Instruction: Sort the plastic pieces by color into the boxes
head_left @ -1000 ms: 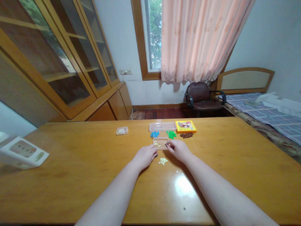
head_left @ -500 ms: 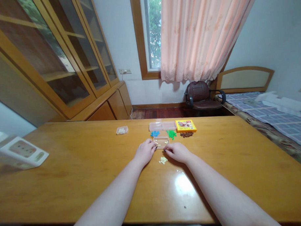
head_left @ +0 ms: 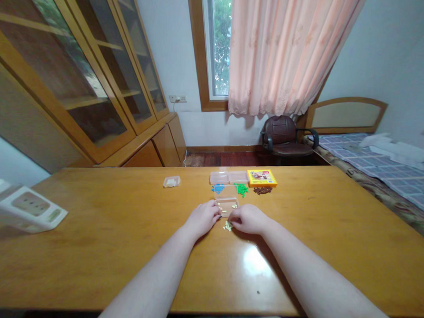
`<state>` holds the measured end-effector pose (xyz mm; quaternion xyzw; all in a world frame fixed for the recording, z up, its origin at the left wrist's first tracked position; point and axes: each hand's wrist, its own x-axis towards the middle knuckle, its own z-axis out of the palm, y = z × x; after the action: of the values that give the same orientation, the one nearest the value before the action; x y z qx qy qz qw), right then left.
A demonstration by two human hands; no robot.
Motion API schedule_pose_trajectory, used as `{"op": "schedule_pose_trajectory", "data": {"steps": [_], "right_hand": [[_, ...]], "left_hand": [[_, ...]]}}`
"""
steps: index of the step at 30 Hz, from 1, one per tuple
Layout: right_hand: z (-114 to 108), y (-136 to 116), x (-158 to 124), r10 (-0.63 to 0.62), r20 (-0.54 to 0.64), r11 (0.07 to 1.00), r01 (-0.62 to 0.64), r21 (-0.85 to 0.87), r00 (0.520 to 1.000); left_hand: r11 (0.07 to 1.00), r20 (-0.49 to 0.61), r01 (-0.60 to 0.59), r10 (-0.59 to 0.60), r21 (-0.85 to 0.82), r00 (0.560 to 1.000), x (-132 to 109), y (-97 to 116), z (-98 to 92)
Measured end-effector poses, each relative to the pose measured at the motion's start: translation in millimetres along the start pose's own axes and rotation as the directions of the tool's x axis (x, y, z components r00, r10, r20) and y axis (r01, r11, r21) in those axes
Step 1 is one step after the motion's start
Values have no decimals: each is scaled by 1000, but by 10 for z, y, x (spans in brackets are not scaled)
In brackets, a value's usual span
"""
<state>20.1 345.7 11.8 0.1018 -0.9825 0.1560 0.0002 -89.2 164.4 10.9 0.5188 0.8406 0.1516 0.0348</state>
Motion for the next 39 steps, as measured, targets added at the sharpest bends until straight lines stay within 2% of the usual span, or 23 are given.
{"op": "schedule_pose_trajectory", "data": {"steps": [6, 14, 17, 20, 24, 27, 33, 39], "right_hand": [[6, -44, 45, 15, 42, 996, -11, -93, 999], [35, -97, 85, 84, 26, 982, -78, -174, 996], [28, -79, 78, 110, -1, 981, -108, -161, 994], [30, -47, 57, 79, -9, 991, -80, -108, 997], [55, -26, 39, 30, -11, 997, -31, -76, 999], [75, -26, 54, 33, -3, 996, -33, -78, 999], [83, -19, 87, 112, 18, 983, -108, -147, 994], [27, -11, 50, 102, -20, 989, -103, -110, 995]], "left_hand": [[999, -3, 32, -32, 12, 999, 16, -6, 15], [999, -27, 42, -41, 12, 999, 27, -32, 36], [1000, -59, 26, -26, 9, 998, 11, -12, 18], [999, -90, -36, 37, 16, 995, -13, 20, -1], [988, -9, -154, 154, 32, 988, -33, 72, 0], [981, 57, -187, 184, 45, 981, -29, 97, 11], [982, 99, -166, 158, 85, 982, -14, 71, 14], [989, 76, -124, 118, 85, 990, -18, 30, 35]]}}
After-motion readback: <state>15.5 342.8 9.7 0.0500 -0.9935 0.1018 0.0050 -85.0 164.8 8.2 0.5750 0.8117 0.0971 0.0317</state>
